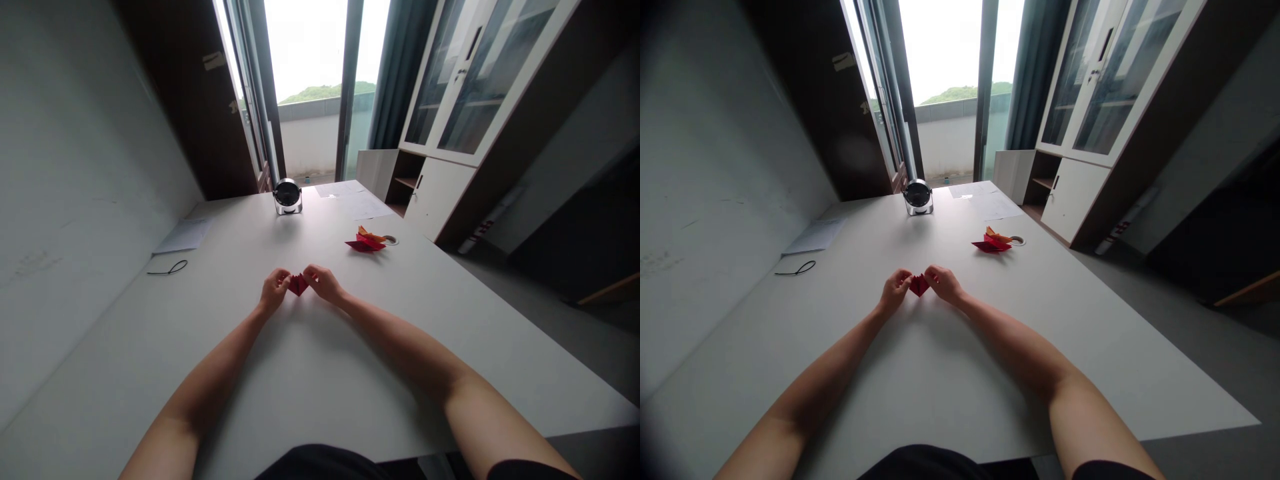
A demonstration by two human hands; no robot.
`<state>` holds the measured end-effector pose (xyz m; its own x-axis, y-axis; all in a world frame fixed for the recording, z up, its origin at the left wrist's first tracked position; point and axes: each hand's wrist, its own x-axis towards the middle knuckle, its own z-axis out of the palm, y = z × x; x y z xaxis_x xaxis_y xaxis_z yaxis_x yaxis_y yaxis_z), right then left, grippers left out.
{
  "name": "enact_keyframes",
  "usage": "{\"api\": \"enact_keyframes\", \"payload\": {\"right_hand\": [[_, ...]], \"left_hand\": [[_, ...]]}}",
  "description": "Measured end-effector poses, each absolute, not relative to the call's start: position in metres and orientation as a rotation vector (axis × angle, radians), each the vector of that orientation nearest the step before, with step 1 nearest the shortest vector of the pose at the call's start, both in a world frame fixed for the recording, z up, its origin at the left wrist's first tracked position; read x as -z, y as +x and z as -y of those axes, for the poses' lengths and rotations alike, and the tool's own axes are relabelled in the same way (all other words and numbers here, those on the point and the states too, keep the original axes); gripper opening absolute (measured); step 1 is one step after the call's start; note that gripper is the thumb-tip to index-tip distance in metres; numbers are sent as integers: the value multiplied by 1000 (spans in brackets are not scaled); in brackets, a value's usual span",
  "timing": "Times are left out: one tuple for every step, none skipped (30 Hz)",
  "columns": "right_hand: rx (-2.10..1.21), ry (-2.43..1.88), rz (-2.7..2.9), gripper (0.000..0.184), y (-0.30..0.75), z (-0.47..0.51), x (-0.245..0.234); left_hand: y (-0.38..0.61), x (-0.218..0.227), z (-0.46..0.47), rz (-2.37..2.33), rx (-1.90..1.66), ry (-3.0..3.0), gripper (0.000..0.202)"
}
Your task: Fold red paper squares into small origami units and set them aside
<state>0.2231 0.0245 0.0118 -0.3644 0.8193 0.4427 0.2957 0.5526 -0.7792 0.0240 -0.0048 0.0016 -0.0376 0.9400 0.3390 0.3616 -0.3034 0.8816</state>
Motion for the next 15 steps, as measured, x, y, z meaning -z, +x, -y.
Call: {"api": "enact_keyframes", "payload": {"right_hand": [[-753, -922, 1896, 22, 223, -26, -11], [-751, -936, 1879, 22, 223, -27, -10], [-750, -948, 1867, 21, 224, -28, -8], [-749, -957, 1862, 21, 224, -29, -7], [-749, -964, 1862, 20, 224, -30, -5], [-748, -968, 1869, 18, 223, -31, -4], [-749, -968, 1881, 17, 223, -31, -4], [-753, -966, 1896, 15, 223, -31, -3], [-760, -961, 1911, 14, 223, -31, -3], [-771, -956, 1921, 12, 223, -30, -3], [-787, -947, 1926, 11, 222, -29, -3], [-805, -936, 1927, 9, 222, -28, -3], [-823, -927, 1923, 10, 222, -27, -4], [-840, -918, 1919, 13, 222, -25, -6], [-852, -909, 1920, 16, 222, -24, -7]], "left_hand": [[24, -1, 4, -1386, -1354, 1674, 19], [24, -1, 3, -1394, -1365, 1658, 20], [23, 0, 2, -1399, -1376, 1641, 22], [23, 0, 2, -1399, -1388, 1621, 23], [23, 0, 1, -1395, -1400, 1601, 23], [23, -1, 1, -1389, -1410, 1583, 24], [22, -1, 1, -1384, -1417, 1573, 24], [22, -2, 2, -1384, -1415, 1578, 24], [22, -3, 3, -1389, -1405, 1596, 23], [22, -4, 4, -1400, -1389, 1623, 22], [22, -6, 5, -1413, -1369, 1654, 21], [23, -7, 6, -1425, -1349, 1685, 20], [23, -8, 7, -1433, -1333, 1713, 18], [24, -9, 8, -1434, -1324, 1734, 17], [24, -9, 9, -1431, -1320, 1750, 16]]}}
